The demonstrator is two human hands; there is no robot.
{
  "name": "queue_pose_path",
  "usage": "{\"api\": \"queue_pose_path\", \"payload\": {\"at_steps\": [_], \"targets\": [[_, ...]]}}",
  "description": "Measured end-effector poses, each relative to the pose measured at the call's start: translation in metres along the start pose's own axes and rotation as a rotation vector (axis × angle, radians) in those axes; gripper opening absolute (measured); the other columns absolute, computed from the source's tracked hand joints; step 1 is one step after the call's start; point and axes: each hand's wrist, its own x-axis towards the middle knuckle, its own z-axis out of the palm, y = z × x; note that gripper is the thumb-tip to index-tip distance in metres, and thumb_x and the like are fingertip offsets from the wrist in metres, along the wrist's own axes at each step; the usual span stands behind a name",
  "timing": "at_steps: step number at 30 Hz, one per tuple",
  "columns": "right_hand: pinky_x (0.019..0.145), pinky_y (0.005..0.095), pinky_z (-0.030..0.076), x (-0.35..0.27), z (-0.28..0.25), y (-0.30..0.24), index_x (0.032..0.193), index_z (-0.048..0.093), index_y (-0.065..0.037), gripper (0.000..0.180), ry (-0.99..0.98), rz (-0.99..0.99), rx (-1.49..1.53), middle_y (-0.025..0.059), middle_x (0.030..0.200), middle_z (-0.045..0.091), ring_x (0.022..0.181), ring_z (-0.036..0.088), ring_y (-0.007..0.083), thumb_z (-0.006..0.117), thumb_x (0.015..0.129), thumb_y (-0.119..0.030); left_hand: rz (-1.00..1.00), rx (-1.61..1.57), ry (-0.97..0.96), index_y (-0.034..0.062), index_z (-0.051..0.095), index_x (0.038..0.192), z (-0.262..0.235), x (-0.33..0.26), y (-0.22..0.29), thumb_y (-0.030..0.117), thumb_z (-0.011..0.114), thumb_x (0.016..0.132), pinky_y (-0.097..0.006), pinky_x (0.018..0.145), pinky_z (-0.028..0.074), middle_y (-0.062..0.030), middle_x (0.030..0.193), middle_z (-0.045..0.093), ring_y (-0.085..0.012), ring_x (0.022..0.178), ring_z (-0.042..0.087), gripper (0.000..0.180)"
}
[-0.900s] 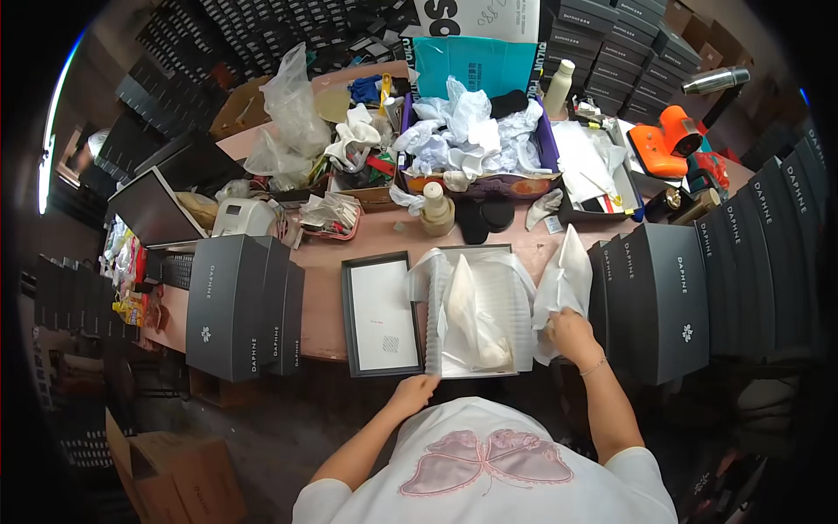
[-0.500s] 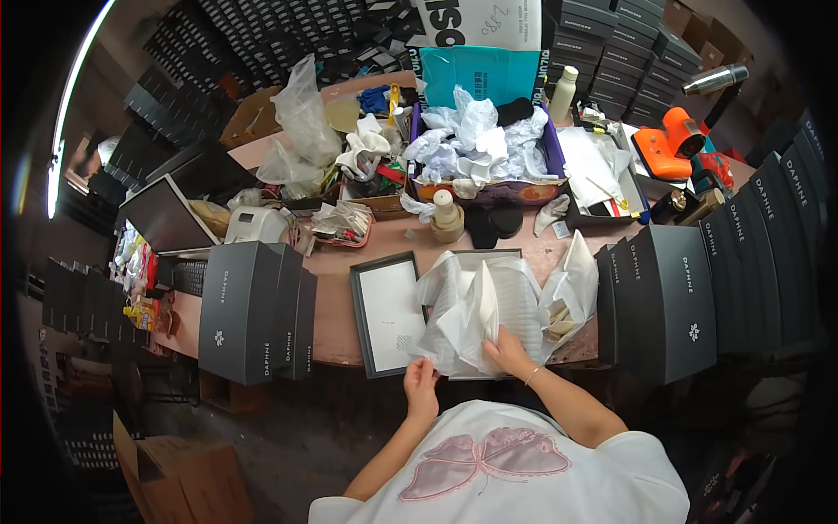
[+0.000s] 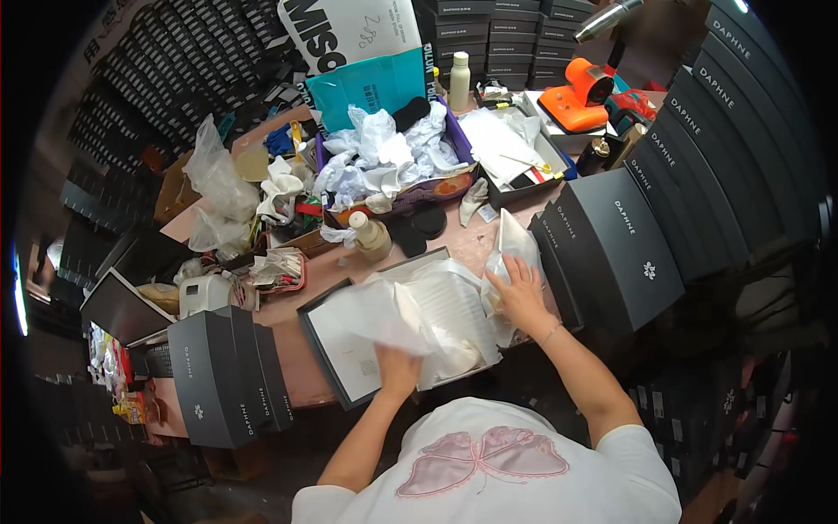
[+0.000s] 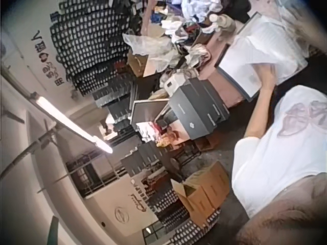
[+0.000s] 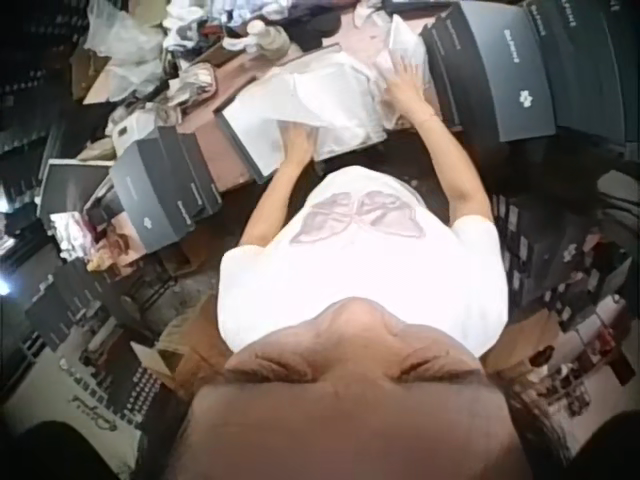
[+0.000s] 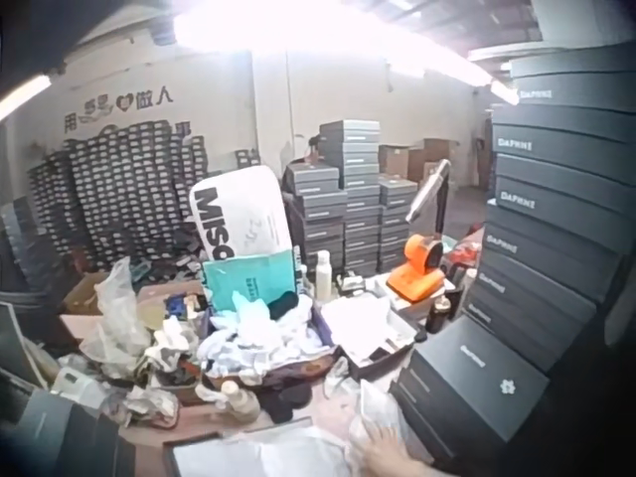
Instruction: Inspecting and packaging high-heeled shoes into boxes with tissue paper.
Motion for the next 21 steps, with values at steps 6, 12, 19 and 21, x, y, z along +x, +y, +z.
{"api": "queue_pose_path", "payload": {"at_steps": [6,12,19,21], "targets": [[0.08,0.04,0.047,0.006,-0.011,0.05,0.091,0.067,-0.011,0.015,-0.023,0.162,0.232,0.0108,0.104,0.061,0.104,0.056,0.0305,0.064,0.077,-0.014,0.175,0.504,-0.542,0.0039,0.063,0.113,0.071,0.064,0.022,0.04,0.06,0.083,-0.056,0.109,0.016,-0.0228,0.115,0.056,-0.0329,0.118,0.047,0.047],[0.069,0.0346,0.05,0.043,-0.082,0.054,0.101,0.064,-0.002,0.016,0.254,0.15,0.669,0.0163,0.088,0.064,0.076,0.063,0.0302,0.056,0.088,-0.007,-0.15,-0.21,-0.577,0.0055,0.063,0.113,0.052,0.087,0.03,0.045,0.051,0.091,-0.052,0.106,0.027,-0.0177,0.123,0.054,-0.0244,0.115,0.051,0.047],[0.068,0.0249,0.044,0.009,-0.146,-0.115,0.114,0.063,-0.004,0.04,-0.036,-0.107,1.28,0.006,0.084,0.059,0.074,0.054,0.0127,0.046,0.079,0.005,-0.66,-1.908,-0.648,0.0083,0.03,0.142,-0.034,0.058,0.112,0.045,0.039,0.098,-0.033,0.092,0.047,-0.0105,0.132,0.048,-0.0195,0.111,0.057,0.058],[0.075,0.0293,0.047,-0.007,-0.134,-0.146,0.11,0.063,-0.004,0.032,-0.327,-0.303,1.426,0.0091,0.089,0.06,0.078,0.059,0.0226,0.048,0.081,0.0,-0.42,-1.877,-0.688,0.0084,0.031,0.142,-0.03,0.033,0.102,0.041,0.041,0.098,-0.032,0.089,0.049,-0.0097,0.129,0.05,-0.0182,0.108,0.057,0.055]]}}
